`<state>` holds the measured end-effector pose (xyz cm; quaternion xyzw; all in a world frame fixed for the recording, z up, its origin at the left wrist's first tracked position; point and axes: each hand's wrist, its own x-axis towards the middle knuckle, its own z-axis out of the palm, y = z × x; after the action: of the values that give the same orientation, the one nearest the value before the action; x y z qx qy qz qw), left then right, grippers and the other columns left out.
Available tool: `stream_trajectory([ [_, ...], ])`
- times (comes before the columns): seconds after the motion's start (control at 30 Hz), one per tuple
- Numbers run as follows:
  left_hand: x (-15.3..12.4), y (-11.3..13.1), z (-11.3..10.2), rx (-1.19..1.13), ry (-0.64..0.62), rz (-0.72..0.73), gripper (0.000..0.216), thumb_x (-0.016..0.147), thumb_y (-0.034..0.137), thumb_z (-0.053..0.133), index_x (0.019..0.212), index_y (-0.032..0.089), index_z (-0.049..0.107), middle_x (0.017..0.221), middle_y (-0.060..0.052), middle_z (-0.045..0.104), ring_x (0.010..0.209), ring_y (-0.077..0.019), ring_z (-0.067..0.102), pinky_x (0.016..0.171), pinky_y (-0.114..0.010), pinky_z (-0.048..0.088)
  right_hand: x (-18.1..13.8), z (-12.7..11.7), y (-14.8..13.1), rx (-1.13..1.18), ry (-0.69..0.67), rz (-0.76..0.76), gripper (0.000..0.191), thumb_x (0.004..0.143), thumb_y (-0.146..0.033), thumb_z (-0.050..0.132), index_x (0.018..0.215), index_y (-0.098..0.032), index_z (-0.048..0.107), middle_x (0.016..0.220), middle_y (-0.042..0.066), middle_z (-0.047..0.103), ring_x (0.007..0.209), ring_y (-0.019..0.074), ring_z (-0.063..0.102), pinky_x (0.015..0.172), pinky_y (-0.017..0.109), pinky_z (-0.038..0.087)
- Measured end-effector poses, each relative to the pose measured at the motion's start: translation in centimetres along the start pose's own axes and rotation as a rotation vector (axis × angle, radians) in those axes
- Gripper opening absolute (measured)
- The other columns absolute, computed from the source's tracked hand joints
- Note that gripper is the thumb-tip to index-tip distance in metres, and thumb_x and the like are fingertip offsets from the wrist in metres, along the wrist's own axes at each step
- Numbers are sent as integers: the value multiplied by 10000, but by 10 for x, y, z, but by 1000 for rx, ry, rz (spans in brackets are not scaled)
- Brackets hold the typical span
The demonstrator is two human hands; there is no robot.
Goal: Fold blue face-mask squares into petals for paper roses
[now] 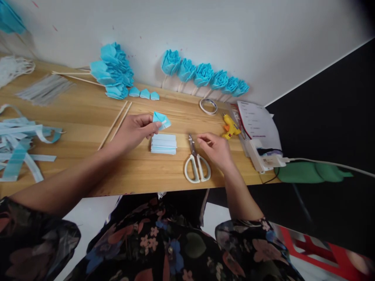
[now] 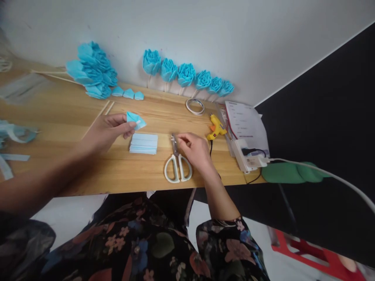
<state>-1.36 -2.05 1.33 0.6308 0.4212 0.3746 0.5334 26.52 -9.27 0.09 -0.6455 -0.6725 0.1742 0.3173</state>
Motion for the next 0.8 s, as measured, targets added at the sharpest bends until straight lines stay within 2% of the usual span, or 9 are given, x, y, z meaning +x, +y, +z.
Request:
stream_trajectory([
  [0.13, 0, 0, 0, 4, 2, -5, 274, 820, 393, 668, 657, 175, 635, 639, -1, 607, 590, -107, 510, 589, -226, 418, -12, 10, 3, -46, -24, 54, 145, 850, -306, 671, 928, -209, 747, 875, 28, 765, 768, 175, 699, 734, 320, 525],
  [0.3, 1, 2, 1, 12, -11, -20, 245, 816, 353, 668, 650, 174, 643, 617, 4, 605, 572, -105, 515, 586, -228, 413, -12, 18, -4, -77, 22, 74, 124, 866, -285, 625, 861, -207, 721, 818, 26, 750, 727, 171, 680, 704, 306, 500],
  [0.47, 1, 1, 1, 5, -15, -25, 254, 823, 355, 668, 653, 167, 665, 621, 2, 623, 574, -101, 524, 585, -225, 417, -11, 28, 4, 6, 91, 155, 156, 882, -329, 587, 841, -214, 684, 739, 14, 738, 669, 177, 674, 652, 302, 496],
  [0.67, 1, -2, 4, -50, -47, -60, 294, 812, 406, 683, 653, 159, 680, 647, -20, 668, 586, -105, 551, 577, -221, 441, -12, 31, 9, 172, 165, 245, 168, 883, -353, 588, 862, -199, 651, 782, 37, 760, 704, 189, 702, 697, 324, 533],
  [0.73, 0, -1, 5, -71, -69, -83, 298, 805, 411, 686, 654, 154, 684, 655, -28, 676, 584, -104, 552, 571, -221, 443, -13, 28, 2, 182, 213, 212, 192, 902, -370, 581, 875, -196, 659, 776, 33, 753, 699, 182, 698, 696, 319, 534],
  [0.8, 0, 0, 6, -91, -92, -101, 299, 802, 409, 685, 654, 148, 685, 658, -34, 679, 584, -106, 552, 568, -224, 445, -13, 24, -10, 119, 276, 92, 191, 920, -366, 582, 896, -203, 679, 788, 28, 745, 700, 174, 684, 674, 310, 525],
])
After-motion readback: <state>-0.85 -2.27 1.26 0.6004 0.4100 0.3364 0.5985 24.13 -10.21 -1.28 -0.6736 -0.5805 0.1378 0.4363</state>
